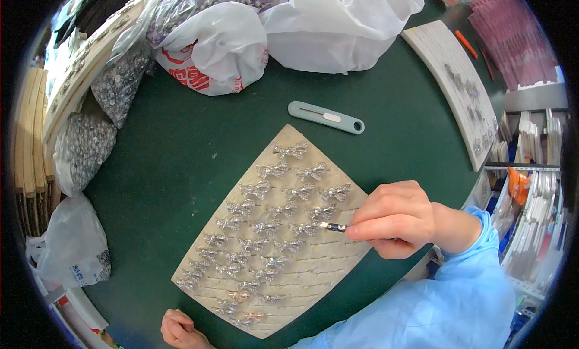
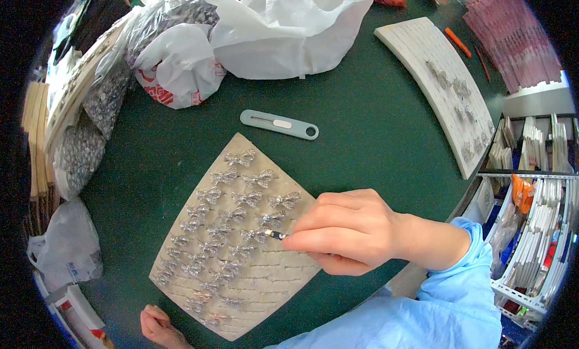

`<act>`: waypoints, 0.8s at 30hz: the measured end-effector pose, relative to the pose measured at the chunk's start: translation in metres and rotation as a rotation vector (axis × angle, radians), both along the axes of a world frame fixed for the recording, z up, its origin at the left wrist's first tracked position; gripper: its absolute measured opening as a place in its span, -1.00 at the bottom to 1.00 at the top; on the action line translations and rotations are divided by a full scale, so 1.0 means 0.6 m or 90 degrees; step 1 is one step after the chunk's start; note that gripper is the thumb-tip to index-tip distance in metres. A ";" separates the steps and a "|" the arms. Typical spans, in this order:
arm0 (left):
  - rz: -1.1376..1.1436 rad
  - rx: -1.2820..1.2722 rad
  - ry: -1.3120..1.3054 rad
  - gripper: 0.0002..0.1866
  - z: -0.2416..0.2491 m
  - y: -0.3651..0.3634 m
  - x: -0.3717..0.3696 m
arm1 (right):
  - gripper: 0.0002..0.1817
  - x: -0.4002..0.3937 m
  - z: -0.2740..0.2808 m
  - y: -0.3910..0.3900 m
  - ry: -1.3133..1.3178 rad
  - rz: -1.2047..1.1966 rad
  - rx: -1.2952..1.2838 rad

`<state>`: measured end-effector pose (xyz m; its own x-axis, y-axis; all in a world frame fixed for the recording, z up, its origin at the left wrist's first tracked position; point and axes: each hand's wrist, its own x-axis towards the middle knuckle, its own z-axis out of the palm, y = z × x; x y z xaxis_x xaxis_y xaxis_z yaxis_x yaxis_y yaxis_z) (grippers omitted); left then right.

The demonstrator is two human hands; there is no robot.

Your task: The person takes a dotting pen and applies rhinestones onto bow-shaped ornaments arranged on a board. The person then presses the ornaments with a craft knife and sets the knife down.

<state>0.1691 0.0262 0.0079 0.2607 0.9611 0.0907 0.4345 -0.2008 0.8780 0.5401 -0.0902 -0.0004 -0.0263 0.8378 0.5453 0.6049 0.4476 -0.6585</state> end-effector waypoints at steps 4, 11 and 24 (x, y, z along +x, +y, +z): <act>-0.028 0.027 -0.011 -0.67 -0.002 0.003 0.000 | -0.65 -0.002 -0.003 0.000 -0.003 -0.012 0.009; -0.005 0.019 0.000 -0.67 0.002 -0.001 0.008 | -0.67 -0.001 -0.002 -0.001 -0.003 -0.007 0.022; -0.015 0.032 -0.001 -0.66 0.000 0.002 0.008 | -0.67 0.003 0.001 0.001 -0.009 0.007 -0.002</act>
<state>0.1738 0.0277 0.0076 0.2824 0.9491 0.1396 0.4279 -0.2549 0.8671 0.5417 -0.0898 0.0001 -0.0433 0.8394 0.5418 0.6098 0.4518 -0.6512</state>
